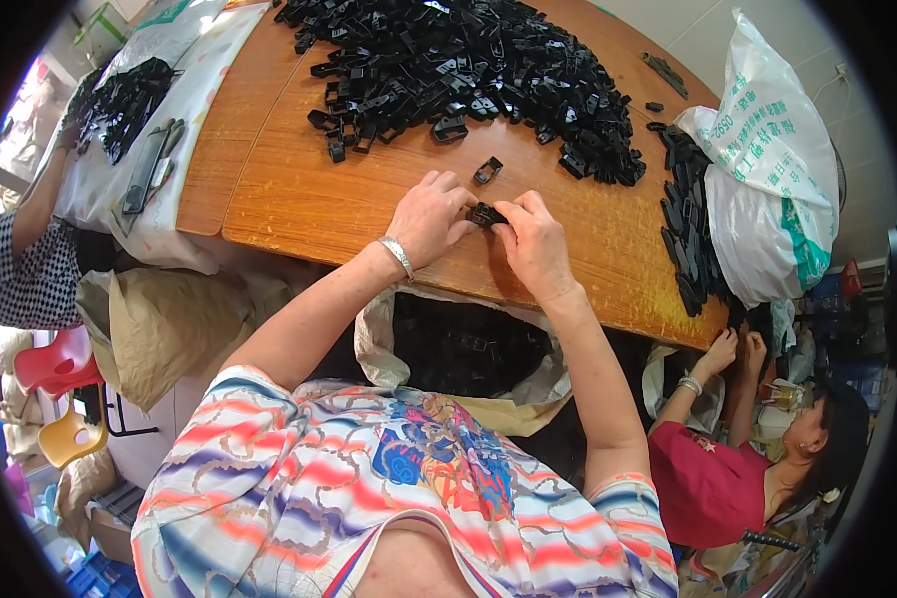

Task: Assembling small black plastic buckle components at a workbench.

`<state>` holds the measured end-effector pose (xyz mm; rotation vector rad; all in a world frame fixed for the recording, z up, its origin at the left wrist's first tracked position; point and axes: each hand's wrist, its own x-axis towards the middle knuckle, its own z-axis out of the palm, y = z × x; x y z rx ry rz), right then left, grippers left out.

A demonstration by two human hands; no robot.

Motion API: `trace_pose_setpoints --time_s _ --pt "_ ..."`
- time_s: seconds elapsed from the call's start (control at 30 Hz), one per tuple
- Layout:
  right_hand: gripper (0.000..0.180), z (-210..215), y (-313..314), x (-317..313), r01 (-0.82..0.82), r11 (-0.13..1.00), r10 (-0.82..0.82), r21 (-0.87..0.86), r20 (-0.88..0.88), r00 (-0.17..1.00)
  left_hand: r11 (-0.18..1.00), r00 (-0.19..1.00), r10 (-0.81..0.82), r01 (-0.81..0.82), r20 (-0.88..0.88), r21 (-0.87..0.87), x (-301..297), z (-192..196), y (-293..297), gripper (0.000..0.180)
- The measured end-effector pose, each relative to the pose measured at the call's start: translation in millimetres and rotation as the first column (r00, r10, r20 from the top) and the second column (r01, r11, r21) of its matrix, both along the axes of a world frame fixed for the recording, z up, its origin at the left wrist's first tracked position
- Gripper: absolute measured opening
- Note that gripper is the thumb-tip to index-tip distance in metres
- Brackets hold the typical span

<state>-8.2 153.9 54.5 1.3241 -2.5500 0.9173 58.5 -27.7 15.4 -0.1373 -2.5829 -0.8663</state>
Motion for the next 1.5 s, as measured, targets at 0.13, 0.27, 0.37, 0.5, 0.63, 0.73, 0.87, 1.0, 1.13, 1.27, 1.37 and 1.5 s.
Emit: trace_pose_setpoints --time_s 0.13,0.27,0.37,0.5,0.63,0.73,0.87,1.0,1.13,1.27,1.37,1.5 --pt "0.023 3 -1 -5 -0.048 0.998 0.048 0.047 -0.001 0.999 1.000 1.000 0.000 0.000 0.010 -0.003 0 0 0 0.024" --pt "0.021 1 1 -13 -0.106 0.987 0.105 0.119 0.016 0.994 1.000 1.000 -0.008 0.008 -0.010 0.008 -2 -1 0 0.020" --pt "0.025 -4 -1 -2 -0.055 0.970 0.087 0.236 -0.125 0.988 1.000 1.000 -0.015 0.016 0.016 -0.002 -1 0 -1 0.021" --pt "0.030 -16 -5 7 -0.029 0.984 0.082 0.179 -0.302 0.950 1.000 1.000 0.000 -0.001 -0.017 -0.024 -3 2 0 0.021" --pt "0.031 -16 4 15 0.017 0.992 0.002 0.124 -0.151 0.989 0.990 0.987 -0.139 0.142 0.081 -0.028 -5 1 -8 0.021" --pt "0.028 -8 28 45 -0.049 0.987 0.039 0.150 0.069 0.997 0.912 0.888 -0.393 0.343 0.239 0.226 -8 15 -30 0.020" --pt "0.027 8 49 66 -0.162 0.962 0.112 0.219 0.225 0.968 0.964 0.984 -0.172 0.176 0.038 -0.201 -30 28 -38 0.037" --pt "0.021 2 55 4 -0.042 0.997 0.040 0.067 0.037 0.999 0.856 0.949 -0.316 0.282 -0.005 -0.434 -65 23 -35 0.038" --pt "0.024 -7 45 -80 0.347 0.935 -0.329 0.072 -0.189 0.925 0.820 0.947 -0.320 0.268 -0.017 -0.507 -77 20 -36 0.023" --pt "0.033 -15 32 -116 0.433 0.884 -0.389 0.178 -0.236 0.891 0.846 0.942 -0.329 0.266 -0.059 -0.462 -69 27 -24 0.020" --pt "0.032 -23 27 -120 0.488 0.845 -0.434 0.219 -0.251 0.865 0.915 0.959 -0.280 0.277 0.030 -0.292 -50 24 -13 0.024" --pt "0.026 -19 27 -92 0.267 0.956 -0.289 0.126 0.216 0.933 0.957 0.969 -0.244 0.245 0.023 -0.158 -26 14 -5 0.030"
